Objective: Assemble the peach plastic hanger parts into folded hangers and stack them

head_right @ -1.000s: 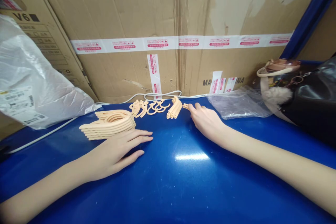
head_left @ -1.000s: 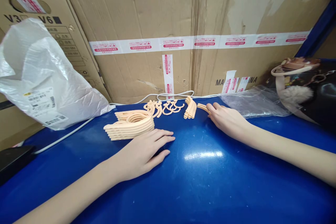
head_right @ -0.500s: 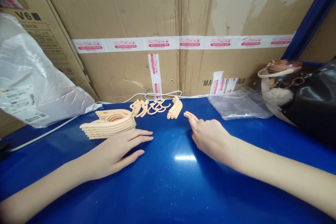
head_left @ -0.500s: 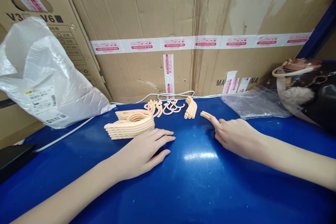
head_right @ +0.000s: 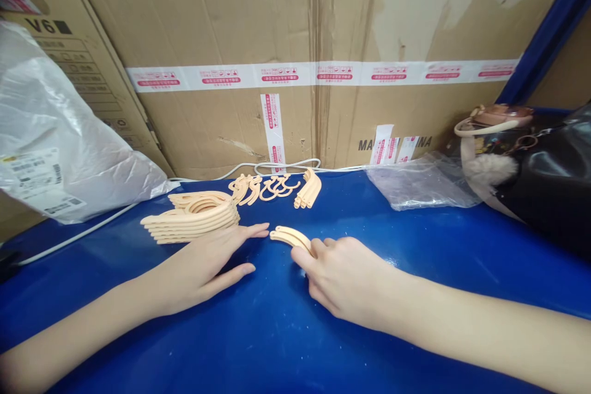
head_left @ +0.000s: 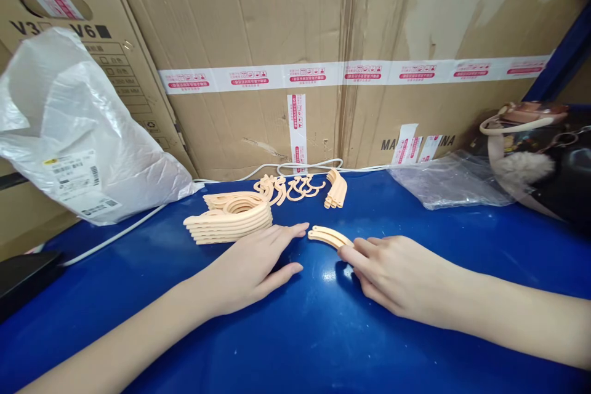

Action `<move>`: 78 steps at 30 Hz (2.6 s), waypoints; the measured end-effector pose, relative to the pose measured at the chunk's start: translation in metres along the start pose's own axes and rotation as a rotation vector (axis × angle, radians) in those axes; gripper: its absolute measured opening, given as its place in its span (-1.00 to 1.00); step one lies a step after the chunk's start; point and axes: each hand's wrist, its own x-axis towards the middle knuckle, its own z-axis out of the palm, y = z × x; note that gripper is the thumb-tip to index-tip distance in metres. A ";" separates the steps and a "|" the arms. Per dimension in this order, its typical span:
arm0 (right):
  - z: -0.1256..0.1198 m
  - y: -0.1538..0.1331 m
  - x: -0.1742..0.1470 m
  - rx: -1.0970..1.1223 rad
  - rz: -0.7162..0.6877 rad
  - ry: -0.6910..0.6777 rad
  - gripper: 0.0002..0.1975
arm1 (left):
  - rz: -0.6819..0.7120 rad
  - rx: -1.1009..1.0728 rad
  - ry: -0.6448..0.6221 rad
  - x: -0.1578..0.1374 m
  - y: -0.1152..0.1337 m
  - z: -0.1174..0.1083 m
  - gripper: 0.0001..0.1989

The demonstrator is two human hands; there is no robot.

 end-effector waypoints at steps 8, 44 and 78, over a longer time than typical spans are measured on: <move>-0.002 0.004 0.005 0.205 -0.193 0.107 -0.80 | 0.029 -0.015 -0.012 0.001 0.000 -0.001 -0.65; 0.014 0.015 0.013 0.574 -0.204 0.171 -0.70 | 0.052 -0.021 -0.046 0.001 0.009 -0.006 -0.81; 0.011 0.014 0.013 0.595 -0.225 0.169 -0.74 | 0.005 -0.072 -0.050 0.003 0.009 -0.007 -0.87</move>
